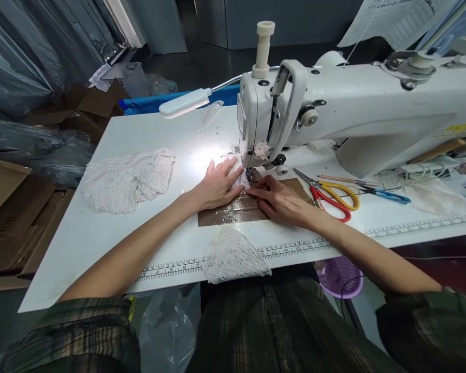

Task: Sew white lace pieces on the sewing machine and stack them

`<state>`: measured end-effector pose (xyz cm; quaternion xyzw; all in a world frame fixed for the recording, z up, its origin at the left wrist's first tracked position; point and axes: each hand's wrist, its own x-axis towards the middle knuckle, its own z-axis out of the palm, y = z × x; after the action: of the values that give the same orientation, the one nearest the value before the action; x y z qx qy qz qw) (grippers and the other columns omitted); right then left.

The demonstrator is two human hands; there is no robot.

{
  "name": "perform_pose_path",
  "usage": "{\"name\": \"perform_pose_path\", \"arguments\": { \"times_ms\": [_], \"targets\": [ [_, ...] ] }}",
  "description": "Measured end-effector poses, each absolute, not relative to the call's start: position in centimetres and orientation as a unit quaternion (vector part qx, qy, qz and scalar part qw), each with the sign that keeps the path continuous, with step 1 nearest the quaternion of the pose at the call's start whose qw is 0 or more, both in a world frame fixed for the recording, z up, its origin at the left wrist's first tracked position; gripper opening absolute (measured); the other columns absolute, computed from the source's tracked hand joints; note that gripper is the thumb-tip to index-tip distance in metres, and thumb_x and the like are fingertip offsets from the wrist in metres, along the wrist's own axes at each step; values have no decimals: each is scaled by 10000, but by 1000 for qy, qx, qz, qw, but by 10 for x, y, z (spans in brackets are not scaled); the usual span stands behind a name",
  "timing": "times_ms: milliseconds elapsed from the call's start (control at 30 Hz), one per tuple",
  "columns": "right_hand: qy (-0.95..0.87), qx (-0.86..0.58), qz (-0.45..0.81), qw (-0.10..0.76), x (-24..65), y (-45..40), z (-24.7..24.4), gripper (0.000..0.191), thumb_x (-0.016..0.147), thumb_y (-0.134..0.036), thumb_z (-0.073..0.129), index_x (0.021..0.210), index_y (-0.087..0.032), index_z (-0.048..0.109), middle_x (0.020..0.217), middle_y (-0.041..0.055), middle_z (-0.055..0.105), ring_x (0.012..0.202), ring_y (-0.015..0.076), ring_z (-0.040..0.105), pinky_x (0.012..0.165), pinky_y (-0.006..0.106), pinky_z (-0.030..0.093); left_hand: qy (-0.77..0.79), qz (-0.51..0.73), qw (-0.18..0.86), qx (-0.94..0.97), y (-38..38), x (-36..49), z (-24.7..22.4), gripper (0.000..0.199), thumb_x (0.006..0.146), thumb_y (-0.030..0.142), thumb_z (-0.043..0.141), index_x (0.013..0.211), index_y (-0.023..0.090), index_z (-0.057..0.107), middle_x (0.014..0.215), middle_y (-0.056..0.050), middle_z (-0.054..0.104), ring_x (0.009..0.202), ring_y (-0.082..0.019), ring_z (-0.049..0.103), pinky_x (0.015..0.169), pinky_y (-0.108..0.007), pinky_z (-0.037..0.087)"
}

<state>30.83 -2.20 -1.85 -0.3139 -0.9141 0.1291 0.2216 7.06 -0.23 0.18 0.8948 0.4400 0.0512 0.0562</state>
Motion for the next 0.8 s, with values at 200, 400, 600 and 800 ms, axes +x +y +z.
{"name": "perform_pose_path", "arguments": {
  "times_ms": [200, 400, 600, 800],
  "targets": [
    [-907, -354, 109, 202, 303, -23, -17, 371, 953, -191, 441, 1281, -184, 613, 1063, 136, 567, 958, 251, 579, 898, 458, 566, 439, 70, 52, 894, 6, 73, -4, 445, 1044, 402, 317, 1362, 171, 526, 1439, -212, 508, 1356, -395, 448, 1127, -704, 255],
    [-913, -384, 31, 138, 289, -26, -14, 390, 919, -117, 424, 1275, -138, 584, 1092, 178, 581, 947, 274, 542, 823, 453, 547, 471, 66, 33, 879, 11, 78, -4, 423, 1041, 376, 319, 1320, 151, 543, 1367, -209, 543, 1348, -401, 461, 1130, -654, 283],
    [-898, -425, 11, 110, 282, -34, -11, 384, 893, -74, 400, 1227, -109, 586, 1089, 206, 579, 927, 290, 523, 774, 449, 512, 483, 80, 31, 872, 12, 79, -8, 427, 1047, 407, 317, 1337, 178, 531, 1404, -196, 535, 1373, -389, 444, 1143, -668, 259],
    [-893, -434, 6, 117, 282, -36, -13, 328, 887, -91, 415, 1157, -138, 595, 1056, 182, 563, 917, 282, 514, 770, 432, 509, 488, 180, 12, 854, 10, 77, -11, 376, 1013, 350, 389, 1296, 184, 574, 1397, -166, 566, 1259, -326, 534, 1101, -608, 353]
  ]
}}
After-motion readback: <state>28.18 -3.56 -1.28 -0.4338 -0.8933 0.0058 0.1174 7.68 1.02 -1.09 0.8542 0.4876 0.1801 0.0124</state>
